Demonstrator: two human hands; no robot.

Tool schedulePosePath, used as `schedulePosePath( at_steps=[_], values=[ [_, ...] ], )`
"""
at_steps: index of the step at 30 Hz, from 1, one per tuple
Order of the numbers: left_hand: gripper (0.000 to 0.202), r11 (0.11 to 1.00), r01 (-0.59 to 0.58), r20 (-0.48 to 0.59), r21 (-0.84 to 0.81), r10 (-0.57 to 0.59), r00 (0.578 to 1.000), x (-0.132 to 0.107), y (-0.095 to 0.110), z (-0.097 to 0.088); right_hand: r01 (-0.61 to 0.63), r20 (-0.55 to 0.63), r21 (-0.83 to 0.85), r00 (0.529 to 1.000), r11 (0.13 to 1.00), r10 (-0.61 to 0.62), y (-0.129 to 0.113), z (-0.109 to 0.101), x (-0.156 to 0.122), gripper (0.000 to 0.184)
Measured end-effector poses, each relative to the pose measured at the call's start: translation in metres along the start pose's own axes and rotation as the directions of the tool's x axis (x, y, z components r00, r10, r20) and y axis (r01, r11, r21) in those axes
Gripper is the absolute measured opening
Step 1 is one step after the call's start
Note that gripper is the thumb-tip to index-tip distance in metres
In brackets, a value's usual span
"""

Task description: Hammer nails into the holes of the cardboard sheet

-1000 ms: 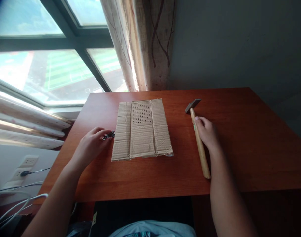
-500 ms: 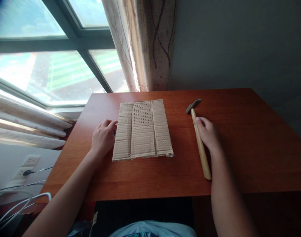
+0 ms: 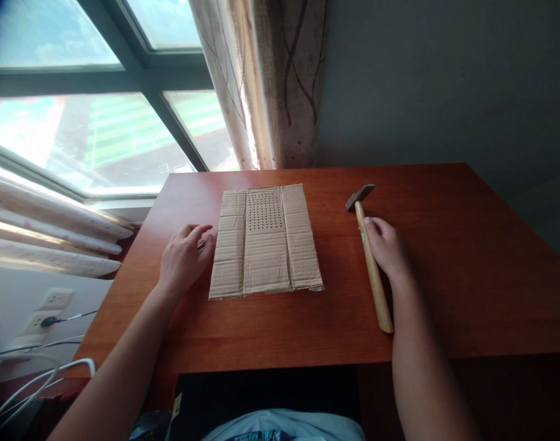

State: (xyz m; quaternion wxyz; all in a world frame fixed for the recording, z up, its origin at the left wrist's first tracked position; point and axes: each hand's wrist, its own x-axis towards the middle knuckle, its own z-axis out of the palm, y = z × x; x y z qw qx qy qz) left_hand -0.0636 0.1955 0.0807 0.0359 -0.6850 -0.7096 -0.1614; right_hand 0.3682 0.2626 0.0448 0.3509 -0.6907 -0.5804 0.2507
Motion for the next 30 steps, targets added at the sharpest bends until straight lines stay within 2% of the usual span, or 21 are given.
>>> schedulePosePath(
  at_steps=[5,8,12,18,25,30],
  values=[
    [0.034,0.995,0.000,0.014,-0.102,0.002,1.000,-0.014,-0.016,-0.009,-0.001,-0.005,0.001,1.000,1.000,0.001,-0.002,0.000,-0.001,0.045],
    [0.034,0.992,-0.056,0.034,-0.111,0.060,0.998,-0.019,-0.022,-0.011,0.004,-0.005,-0.004,1.000,1.000,-0.004,-0.004,0.000,-0.002,0.045],
    [0.033,0.988,-0.128,0.037,-0.088,0.131,0.991,-0.025,-0.024,-0.012,0.006,-0.006,-0.017,1.000,1.000,-0.006,-0.004,-0.001,-0.002,0.045],
    [0.031,0.987,-0.141,0.045,-0.072,0.144,0.989,-0.033,-0.024,-0.014,0.014,-0.004,-0.010,1.000,1.000,-0.014,-0.003,-0.001,-0.001,0.048],
    [0.034,0.990,-0.134,0.077,-0.046,0.138,0.987,-0.029,-0.025,-0.020,0.022,-0.012,-0.012,1.000,1.000,-0.022,0.000,0.000,0.000,0.047],
    [0.032,0.998,-0.062,0.181,-0.018,0.064,0.981,-0.013,-0.026,-0.029,0.014,-0.013,-0.026,1.000,1.000,-0.015,0.003,0.000,0.002,0.047]
  ],
)
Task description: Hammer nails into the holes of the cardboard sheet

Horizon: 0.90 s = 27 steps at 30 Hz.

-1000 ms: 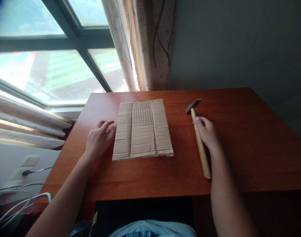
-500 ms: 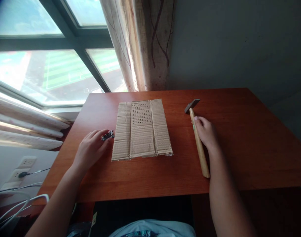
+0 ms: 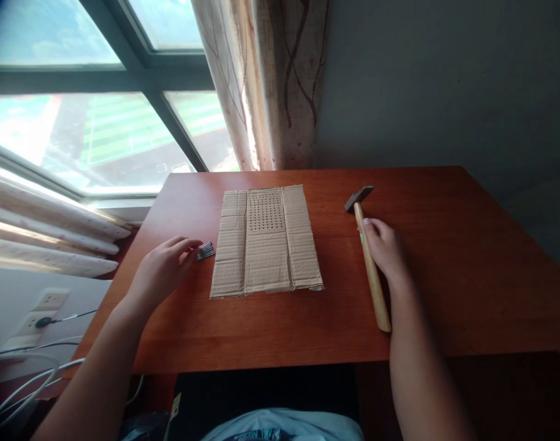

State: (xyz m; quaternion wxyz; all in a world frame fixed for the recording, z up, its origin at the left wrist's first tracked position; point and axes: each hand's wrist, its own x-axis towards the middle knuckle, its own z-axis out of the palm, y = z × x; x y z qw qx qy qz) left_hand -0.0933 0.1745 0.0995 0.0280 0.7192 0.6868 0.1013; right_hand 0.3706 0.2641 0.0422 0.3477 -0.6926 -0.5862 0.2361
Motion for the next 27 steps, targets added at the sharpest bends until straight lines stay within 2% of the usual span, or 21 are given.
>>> schedulePosePath(
  at_steps=[8,27],
  values=[
    [0.028,0.998,0.013,0.115,0.063,-0.020,0.993,0.024,-0.006,-0.003,0.001,0.009,0.009,1.000,1.000,-0.001,-0.005,-0.001,-0.002,0.046],
    [0.025,0.996,0.016,0.152,0.086,-0.029,0.988,0.030,-0.006,-0.006,-0.001,0.004,0.017,1.000,1.000,0.001,-0.004,0.000,-0.003,0.045]
  ],
)
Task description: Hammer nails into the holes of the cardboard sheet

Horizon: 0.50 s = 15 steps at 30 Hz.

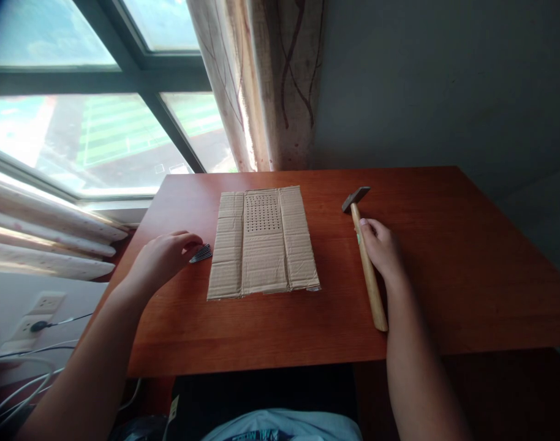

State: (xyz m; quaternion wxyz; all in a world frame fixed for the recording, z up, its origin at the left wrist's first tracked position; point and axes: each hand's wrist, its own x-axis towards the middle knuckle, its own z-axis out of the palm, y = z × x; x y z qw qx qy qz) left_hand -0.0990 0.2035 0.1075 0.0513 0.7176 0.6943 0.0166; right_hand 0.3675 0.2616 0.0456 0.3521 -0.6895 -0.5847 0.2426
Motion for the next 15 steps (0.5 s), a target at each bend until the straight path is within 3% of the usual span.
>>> schedulePosePath(
  at_steps=[15],
  values=[
    [0.029,0.996,0.002,0.043,0.088,-0.006,0.999,-0.0013,0.0050,-0.0064,0.007,-0.001,0.019,1.000,1.000,-0.007,-0.0015,0.0005,0.0000,0.045]
  ],
)
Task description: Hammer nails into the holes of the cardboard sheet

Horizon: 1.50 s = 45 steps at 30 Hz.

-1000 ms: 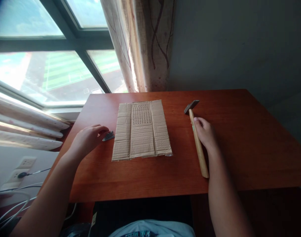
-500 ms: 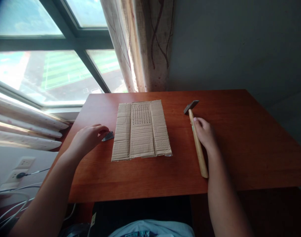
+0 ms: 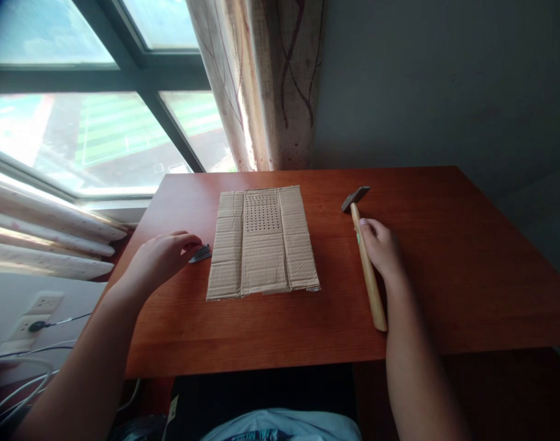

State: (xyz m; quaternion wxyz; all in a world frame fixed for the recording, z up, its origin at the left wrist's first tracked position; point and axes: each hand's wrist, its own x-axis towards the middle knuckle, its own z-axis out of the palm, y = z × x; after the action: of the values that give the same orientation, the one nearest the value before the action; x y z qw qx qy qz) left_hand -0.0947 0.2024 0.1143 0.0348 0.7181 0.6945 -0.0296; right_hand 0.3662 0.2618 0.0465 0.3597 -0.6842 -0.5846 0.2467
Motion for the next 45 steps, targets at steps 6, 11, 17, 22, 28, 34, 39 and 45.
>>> schedulePosePath(
  at_steps=[6,11,17,22,28,34,39,45],
  values=[
    [0.026,1.000,-0.018,0.007,0.004,0.018,1.000,0.002,0.000,0.001,-0.002,-0.001,0.007,1.000,1.000,0.002,0.001,-0.001,0.000,0.046],
    [0.024,0.999,-0.001,0.033,0.047,0.000,0.999,0.006,0.003,0.001,-0.006,-0.001,-0.001,1.000,1.000,0.006,0.001,0.001,0.000,0.047],
    [0.011,0.917,0.025,-0.264,-0.398,-0.141,0.954,0.007,0.015,-0.008,0.019,-0.129,0.051,0.992,0.999,-0.012,-0.003,-0.006,-0.001,0.042],
    [0.016,0.426,-0.185,-0.290,-0.886,-0.197,0.936,0.000,0.039,-0.035,0.161,-0.209,0.072,0.967,0.984,-0.143,-0.048,-0.017,-0.024,0.039],
    [0.012,0.380,-0.315,-0.349,-0.870,-0.022,0.937,0.007,0.075,-0.047,0.348,0.071,0.160,0.929,0.923,-0.363,-0.114,0.013,-0.052,0.037],
    [0.007,0.659,-0.400,-0.410,-0.637,0.150,0.900,0.011,0.101,-0.041,0.684,0.242,-0.089,0.720,0.724,-0.650,-0.143,0.035,-0.056,0.026],
    [0.010,0.775,-0.448,-0.425,-0.445,0.258,0.868,0.009,0.106,-0.040,0.737,0.348,-0.144,0.663,0.661,-0.663,-0.148,0.039,-0.057,0.030],
    [0.007,0.681,-0.454,-0.475,-0.575,0.174,0.863,0.004,0.106,-0.036,0.729,0.321,-0.114,0.670,0.675,-0.670,-0.145,0.037,-0.057,0.033]
  ],
)
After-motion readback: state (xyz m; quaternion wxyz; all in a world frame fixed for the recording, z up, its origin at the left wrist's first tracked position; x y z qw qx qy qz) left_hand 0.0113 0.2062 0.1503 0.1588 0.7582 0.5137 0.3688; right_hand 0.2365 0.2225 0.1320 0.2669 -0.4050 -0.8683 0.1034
